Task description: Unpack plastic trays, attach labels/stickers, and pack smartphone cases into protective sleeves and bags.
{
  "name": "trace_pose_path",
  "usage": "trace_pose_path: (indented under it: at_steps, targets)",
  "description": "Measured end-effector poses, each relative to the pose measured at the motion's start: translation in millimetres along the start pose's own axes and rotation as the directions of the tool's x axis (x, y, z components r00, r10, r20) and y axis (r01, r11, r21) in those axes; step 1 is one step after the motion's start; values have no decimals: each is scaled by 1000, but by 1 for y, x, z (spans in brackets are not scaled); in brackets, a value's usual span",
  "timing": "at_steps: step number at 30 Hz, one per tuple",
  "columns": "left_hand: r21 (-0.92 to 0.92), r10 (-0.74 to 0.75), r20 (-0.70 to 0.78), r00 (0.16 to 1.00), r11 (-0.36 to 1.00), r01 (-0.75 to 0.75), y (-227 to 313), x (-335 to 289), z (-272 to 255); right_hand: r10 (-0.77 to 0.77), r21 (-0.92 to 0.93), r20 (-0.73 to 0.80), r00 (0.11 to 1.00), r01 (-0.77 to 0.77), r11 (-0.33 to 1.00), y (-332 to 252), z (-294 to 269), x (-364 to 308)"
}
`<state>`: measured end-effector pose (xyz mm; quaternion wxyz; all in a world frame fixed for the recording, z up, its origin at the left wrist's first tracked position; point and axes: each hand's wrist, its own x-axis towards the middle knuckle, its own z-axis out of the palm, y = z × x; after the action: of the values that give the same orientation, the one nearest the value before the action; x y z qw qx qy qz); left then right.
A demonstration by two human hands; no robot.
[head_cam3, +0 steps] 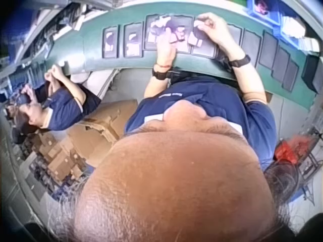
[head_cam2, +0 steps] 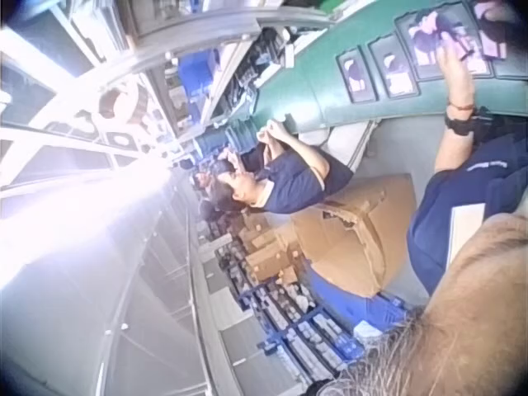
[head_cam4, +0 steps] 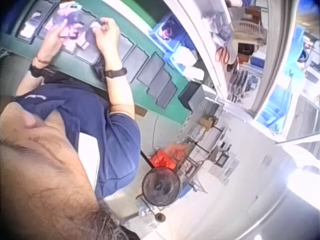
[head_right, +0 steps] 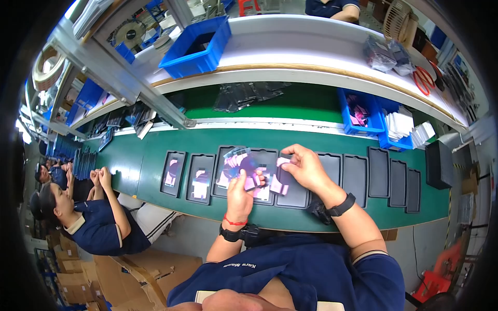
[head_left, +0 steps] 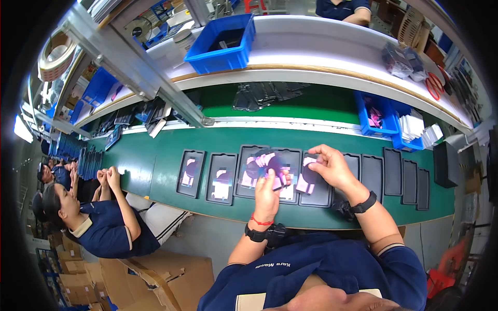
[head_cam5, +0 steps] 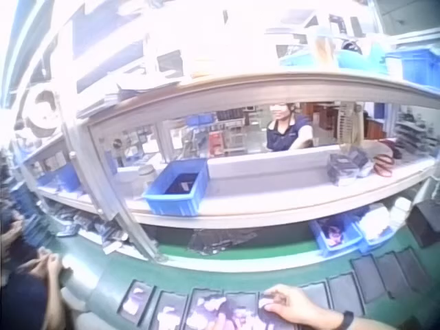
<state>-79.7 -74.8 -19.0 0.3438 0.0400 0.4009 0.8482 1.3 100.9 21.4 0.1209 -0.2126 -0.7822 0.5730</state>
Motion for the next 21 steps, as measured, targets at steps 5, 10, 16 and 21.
trace_pose_path:
  at_steps: [5,10,16,21]
  targets:
    - [152,-57,32,998,987,52,-10,2,19,-320,-585,-137,938,184,790,15,-14,-21]
    - [256,-125,144,982,963,85,-38,4,42,-14,20,-125,992,17,1000,11,-13,-27]
    - [337,-175,253,952,938,83,-62,0,66,63,354,-172,983,2,935,33,-37,-46]
    - [168,-257,212,943,960,224,-63,4,66,107,134,-328,939,-66,989,55,-68,-62]
